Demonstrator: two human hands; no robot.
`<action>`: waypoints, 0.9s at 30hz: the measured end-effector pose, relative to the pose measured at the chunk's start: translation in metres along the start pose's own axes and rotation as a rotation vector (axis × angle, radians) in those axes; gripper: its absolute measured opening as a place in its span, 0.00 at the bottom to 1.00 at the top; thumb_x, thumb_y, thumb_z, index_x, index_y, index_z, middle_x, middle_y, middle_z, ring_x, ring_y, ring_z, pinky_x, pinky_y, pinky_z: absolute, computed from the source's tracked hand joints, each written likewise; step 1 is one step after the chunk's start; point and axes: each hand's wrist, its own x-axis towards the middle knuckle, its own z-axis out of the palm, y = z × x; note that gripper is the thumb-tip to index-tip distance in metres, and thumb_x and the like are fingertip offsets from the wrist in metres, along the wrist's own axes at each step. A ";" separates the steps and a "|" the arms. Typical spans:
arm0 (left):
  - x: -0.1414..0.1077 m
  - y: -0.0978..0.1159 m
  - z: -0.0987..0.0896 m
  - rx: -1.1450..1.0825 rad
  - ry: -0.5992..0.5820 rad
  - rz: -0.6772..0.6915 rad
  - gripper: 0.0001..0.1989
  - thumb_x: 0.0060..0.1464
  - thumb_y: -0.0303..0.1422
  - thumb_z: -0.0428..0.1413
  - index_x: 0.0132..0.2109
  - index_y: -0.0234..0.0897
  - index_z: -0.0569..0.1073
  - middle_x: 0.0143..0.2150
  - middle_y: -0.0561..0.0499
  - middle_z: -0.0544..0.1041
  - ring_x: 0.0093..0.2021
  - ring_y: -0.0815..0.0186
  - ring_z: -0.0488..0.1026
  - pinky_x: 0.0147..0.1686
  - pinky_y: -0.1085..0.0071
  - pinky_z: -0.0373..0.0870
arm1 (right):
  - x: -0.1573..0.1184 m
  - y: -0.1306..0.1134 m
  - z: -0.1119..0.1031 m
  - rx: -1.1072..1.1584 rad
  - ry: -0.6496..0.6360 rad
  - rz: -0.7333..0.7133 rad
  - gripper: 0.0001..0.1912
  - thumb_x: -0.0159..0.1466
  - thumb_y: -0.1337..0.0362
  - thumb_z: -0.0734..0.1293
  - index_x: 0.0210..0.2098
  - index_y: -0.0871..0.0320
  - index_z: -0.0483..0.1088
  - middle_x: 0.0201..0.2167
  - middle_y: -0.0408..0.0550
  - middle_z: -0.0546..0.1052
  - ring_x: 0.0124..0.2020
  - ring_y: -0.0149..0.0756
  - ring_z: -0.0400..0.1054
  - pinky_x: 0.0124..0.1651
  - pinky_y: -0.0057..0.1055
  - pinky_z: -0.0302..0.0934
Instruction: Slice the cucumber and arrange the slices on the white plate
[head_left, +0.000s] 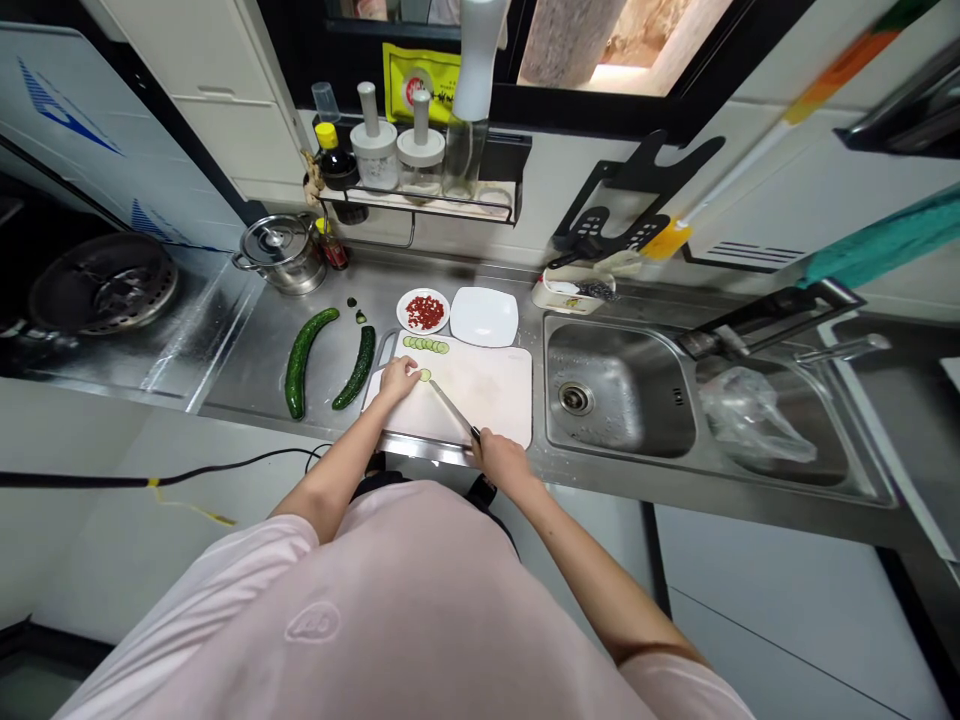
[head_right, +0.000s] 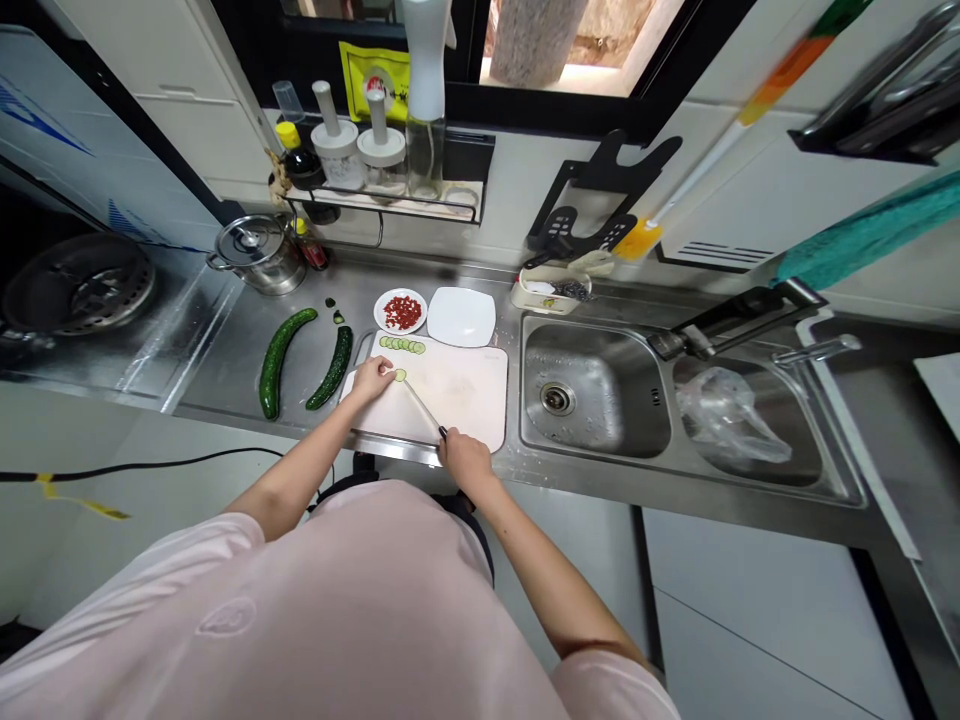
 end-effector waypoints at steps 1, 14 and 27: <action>-0.002 0.000 0.000 0.001 0.006 0.010 0.12 0.50 0.37 0.56 0.42 0.39 0.73 0.38 0.49 0.72 0.38 0.65 0.69 0.39 0.72 0.63 | -0.001 0.000 0.000 0.002 -0.001 0.006 0.18 0.69 0.56 0.51 0.45 0.60 0.65 0.37 0.55 0.76 0.40 0.42 0.71 0.40 0.31 0.57; -0.019 0.010 0.001 0.081 0.010 0.165 0.14 0.57 0.38 0.50 0.46 0.41 0.75 0.44 0.46 0.70 0.44 0.62 0.69 0.44 0.70 0.64 | 0.009 0.031 0.026 0.153 0.142 0.194 0.25 0.69 0.49 0.46 0.46 0.59 0.64 0.36 0.53 0.76 0.39 0.40 0.71 0.36 0.28 0.54; 0.003 0.012 0.001 -0.139 -0.021 -0.022 0.05 0.48 0.33 0.57 0.35 0.38 0.74 0.32 0.52 0.75 0.33 0.68 0.70 0.34 0.74 0.63 | 0.022 0.043 0.039 0.222 0.153 0.252 0.26 0.68 0.48 0.47 0.46 0.59 0.65 0.37 0.55 0.76 0.39 0.41 0.71 0.38 0.29 0.55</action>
